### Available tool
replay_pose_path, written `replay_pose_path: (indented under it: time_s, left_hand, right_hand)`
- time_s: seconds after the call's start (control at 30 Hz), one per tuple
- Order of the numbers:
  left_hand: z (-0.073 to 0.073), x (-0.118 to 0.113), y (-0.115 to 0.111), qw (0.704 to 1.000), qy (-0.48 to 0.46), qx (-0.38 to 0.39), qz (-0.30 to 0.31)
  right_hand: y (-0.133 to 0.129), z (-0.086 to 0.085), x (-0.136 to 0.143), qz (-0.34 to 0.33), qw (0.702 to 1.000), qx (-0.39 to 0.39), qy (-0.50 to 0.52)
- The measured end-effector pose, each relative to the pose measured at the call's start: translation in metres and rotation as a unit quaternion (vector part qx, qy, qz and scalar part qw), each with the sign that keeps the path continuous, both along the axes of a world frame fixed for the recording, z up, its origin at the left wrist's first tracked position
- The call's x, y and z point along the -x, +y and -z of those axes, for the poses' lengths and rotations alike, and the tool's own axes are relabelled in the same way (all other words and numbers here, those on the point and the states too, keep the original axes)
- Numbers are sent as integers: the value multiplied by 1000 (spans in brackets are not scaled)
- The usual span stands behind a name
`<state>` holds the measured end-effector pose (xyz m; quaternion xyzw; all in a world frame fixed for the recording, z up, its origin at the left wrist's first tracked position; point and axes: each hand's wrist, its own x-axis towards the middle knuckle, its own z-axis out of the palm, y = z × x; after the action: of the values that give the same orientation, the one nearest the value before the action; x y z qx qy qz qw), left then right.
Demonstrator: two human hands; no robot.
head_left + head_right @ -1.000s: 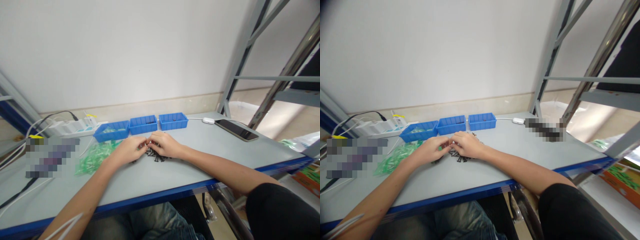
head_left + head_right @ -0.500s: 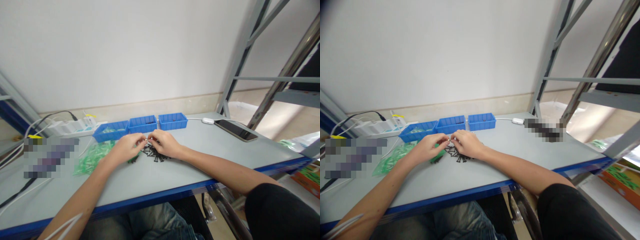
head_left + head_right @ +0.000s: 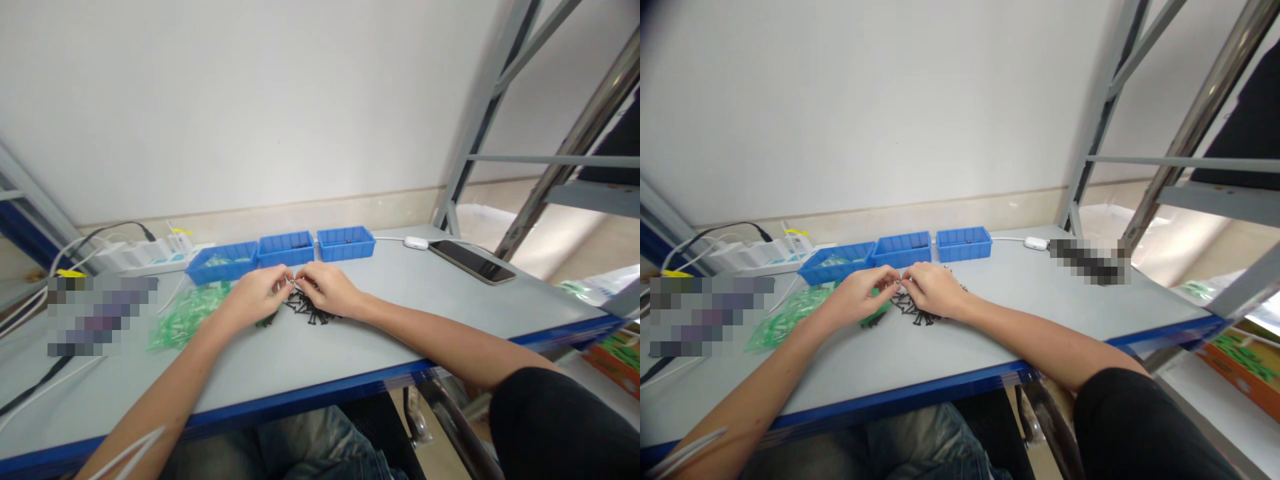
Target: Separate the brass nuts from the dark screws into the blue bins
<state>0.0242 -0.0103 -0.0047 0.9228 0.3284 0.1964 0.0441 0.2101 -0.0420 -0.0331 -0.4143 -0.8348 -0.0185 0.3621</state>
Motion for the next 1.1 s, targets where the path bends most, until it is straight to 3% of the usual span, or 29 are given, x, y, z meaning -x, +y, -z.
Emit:
replay_pose_path:
  time_s: [1.1]
  left_hand:
    - [2, -2, -1, 1000, 6, 0, -12]
  right_hand:
    - [1, 0, 1, 25, 999, -2, -29]
